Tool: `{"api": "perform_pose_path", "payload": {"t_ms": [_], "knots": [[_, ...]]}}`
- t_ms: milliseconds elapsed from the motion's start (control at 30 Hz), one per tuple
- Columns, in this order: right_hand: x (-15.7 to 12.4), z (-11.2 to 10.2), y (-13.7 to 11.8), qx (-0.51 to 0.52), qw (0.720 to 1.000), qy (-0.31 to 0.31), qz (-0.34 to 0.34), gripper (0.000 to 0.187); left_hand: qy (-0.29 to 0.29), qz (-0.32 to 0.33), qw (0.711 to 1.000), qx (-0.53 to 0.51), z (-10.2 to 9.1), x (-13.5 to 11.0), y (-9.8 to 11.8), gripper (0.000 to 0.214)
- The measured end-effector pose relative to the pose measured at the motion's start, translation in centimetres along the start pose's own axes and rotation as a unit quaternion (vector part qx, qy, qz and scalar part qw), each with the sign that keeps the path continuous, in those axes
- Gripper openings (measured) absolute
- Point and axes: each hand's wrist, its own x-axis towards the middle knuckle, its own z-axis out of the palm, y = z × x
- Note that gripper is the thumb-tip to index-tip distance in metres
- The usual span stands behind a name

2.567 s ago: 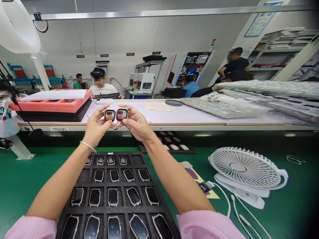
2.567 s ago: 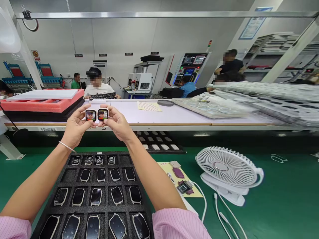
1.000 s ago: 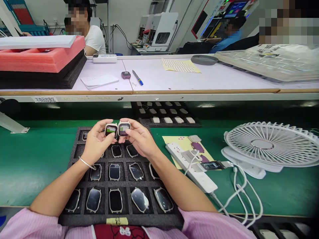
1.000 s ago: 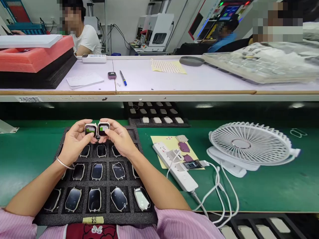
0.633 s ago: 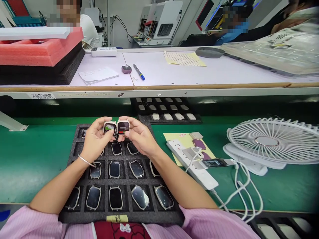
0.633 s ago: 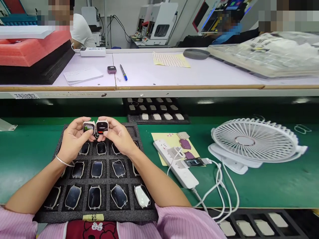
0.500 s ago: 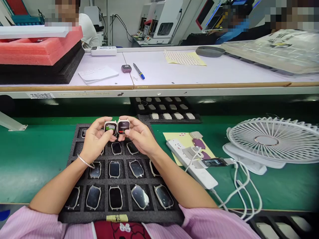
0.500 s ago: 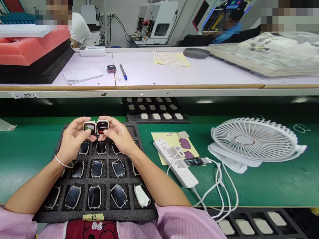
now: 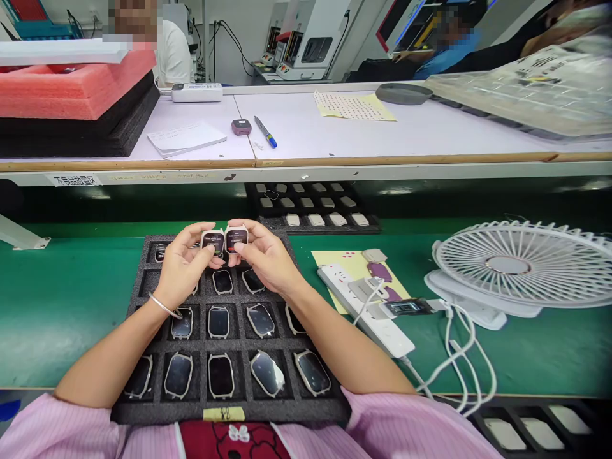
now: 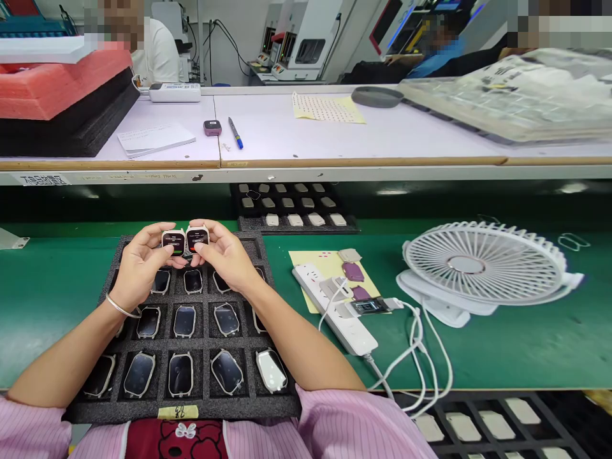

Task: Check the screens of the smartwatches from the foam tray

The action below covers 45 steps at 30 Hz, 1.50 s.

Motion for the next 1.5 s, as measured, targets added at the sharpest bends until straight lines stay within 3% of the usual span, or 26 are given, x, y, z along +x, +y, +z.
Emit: {"api": "perform_pose_path", "payload": {"t_ms": [200,400,567,867,1233,1500], "knots": [[0.0,-0.1,0.2,0.025,1.0,-0.003,0.016,0.04,0.01,-0.031,0.999,-0.03,-0.1,0.1,-0.1,0.04],[0.8,-0.9,0.5,0.127,0.982,0.05,0.13,0.035,0.048,-0.079,0.991,-0.092,-0.5,0.9,-0.3,0.042],[1.1,-1.2,0.7,0.14,0.972,0.077,0.17,0.032,0.058,-0.147,0.979,-0.131,-0.7,1.6,-0.8,0.037],[0.8,-0.7,0.8,0.07,0.99,0.058,0.105,0.033,0.04,-0.138,0.984,-0.106,-0.8,1.5,-1.2,0.032],[0.9,-1.2,1.3,0.045,0.995,0.037,0.086,0.039,0.028,-0.131,0.986,-0.095,-0.6,1.4,-1.1,0.034],[0.9,-1.3,1.4,0.063,0.995,0.016,0.077,0.047,0.006,-0.082,0.996,-0.044,-0.7,1.2,-1.8,0.055]]}}
